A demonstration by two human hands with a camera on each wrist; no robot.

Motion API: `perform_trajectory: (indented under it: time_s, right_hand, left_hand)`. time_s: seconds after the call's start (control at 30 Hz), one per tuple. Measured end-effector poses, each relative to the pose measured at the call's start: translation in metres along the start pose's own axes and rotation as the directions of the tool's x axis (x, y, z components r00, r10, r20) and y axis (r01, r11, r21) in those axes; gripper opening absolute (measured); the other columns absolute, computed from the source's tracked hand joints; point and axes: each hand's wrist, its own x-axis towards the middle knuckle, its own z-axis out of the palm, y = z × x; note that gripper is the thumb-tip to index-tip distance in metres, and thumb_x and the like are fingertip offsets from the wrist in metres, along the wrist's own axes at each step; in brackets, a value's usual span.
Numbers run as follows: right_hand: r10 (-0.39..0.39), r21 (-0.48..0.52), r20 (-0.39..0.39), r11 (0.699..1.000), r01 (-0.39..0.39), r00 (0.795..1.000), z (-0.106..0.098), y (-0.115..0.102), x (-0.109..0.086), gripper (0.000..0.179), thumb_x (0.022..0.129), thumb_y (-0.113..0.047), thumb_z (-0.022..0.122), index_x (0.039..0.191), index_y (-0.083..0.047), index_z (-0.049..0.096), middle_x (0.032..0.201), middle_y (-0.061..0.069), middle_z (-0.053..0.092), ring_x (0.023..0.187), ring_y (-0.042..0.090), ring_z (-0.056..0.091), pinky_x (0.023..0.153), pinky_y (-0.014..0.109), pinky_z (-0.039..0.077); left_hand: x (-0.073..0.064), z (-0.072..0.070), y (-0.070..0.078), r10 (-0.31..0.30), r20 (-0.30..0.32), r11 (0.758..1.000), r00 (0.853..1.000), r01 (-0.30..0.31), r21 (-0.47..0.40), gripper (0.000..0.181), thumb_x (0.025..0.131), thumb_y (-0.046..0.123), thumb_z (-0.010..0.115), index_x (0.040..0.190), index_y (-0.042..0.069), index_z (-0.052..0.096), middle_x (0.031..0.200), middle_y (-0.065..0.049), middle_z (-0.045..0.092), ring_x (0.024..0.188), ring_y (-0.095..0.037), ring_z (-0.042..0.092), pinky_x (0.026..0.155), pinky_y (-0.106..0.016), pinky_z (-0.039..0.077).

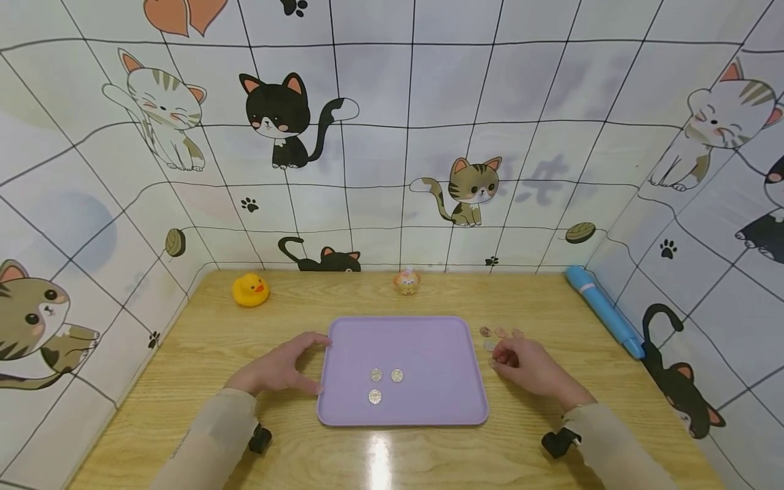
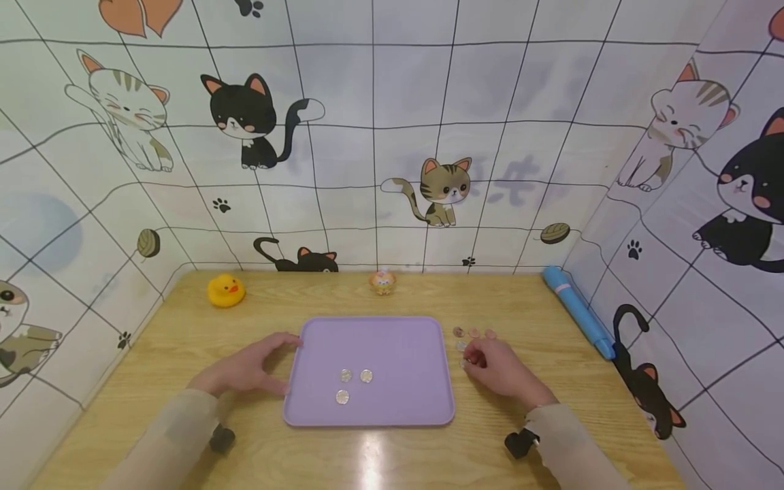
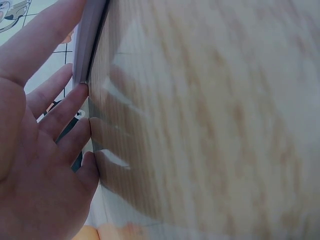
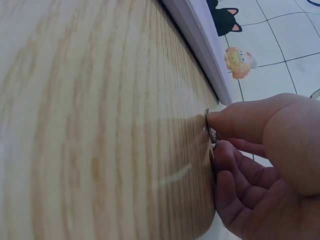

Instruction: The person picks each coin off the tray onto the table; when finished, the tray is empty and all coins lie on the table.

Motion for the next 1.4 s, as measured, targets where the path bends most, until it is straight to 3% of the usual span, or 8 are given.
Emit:
perform_trajectory:
  time_s: [0.5, 0.83, 1.07, 1.4]
  right_hand:
    - [0.027, -0.021, -0.015, 0.999, -0.028, 1.000, -0.002, -0.006, 0.000, 0.010, 0.095, -0.013, 0.078, 0.098, -0.009, 0.069, 0.084, -0.007, 0.062, 0.073, 0.004, 0.054, 0.066, 0.024, 0.050]
    - [0.042, -0.044, -0.043, 0.998, -0.044, 0.998, -0.001, -0.009, 0.002, 0.010, 0.095, -0.015, 0.078, 0.099, -0.012, 0.069, 0.085, -0.005, 0.059, 0.075, 0.009, 0.051, 0.064, 0.024, 0.046]
    - [-0.074, 0.005, -0.054, 0.997, 0.074, 0.996, 0.003, -0.027, 0.015, 0.007, 0.096, -0.011, 0.075, 0.102, -0.010, 0.071, 0.087, -0.006, 0.065, 0.075, 0.006, 0.055, 0.062, 0.024, 0.050]
    - [-0.227, 0.129, 0.113, 0.969, 0.212, 0.967, 0.027, -0.070, 0.040, 0.009, 0.096, -0.010, 0.074, 0.105, -0.009, 0.071, 0.092, -0.005, 0.067, 0.082, 0.006, 0.062, 0.072, 0.025, 0.056]
  left_hand:
    - [-0.002, -0.001, 0.003, 0.027, -0.009, 0.999, 1.000, -0.027, 0.020, 0.091, 0.075, 0.032, 0.096, 0.152, 0.020, 0.050, 0.165, -0.013, 0.040, 0.155, -0.043, 0.029, 0.125, -0.068, 0.018]
    - [-0.002, -0.002, 0.002, 0.015, -0.005, 1.000, 1.000, -0.015, 0.021, 0.090, 0.076, 0.034, 0.096, 0.152, 0.022, 0.050, 0.166, -0.013, 0.038, 0.155, -0.042, 0.028, 0.126, -0.067, 0.018]
    - [-0.001, -0.002, 0.000, 0.023, -0.002, 1.000, 1.000, -0.023, 0.019, 0.091, 0.075, 0.034, 0.096, 0.152, 0.022, 0.049, 0.165, -0.011, 0.039, 0.155, -0.041, 0.029, 0.126, -0.067, 0.018]
    - [-0.001, 0.000, 0.002, 0.004, -0.003, 1.000, 1.000, -0.004, 0.005, 0.091, 0.074, 0.033, 0.097, 0.152, 0.023, 0.050, 0.167, -0.011, 0.037, 0.156, -0.041, 0.026, 0.126, -0.067, 0.016]
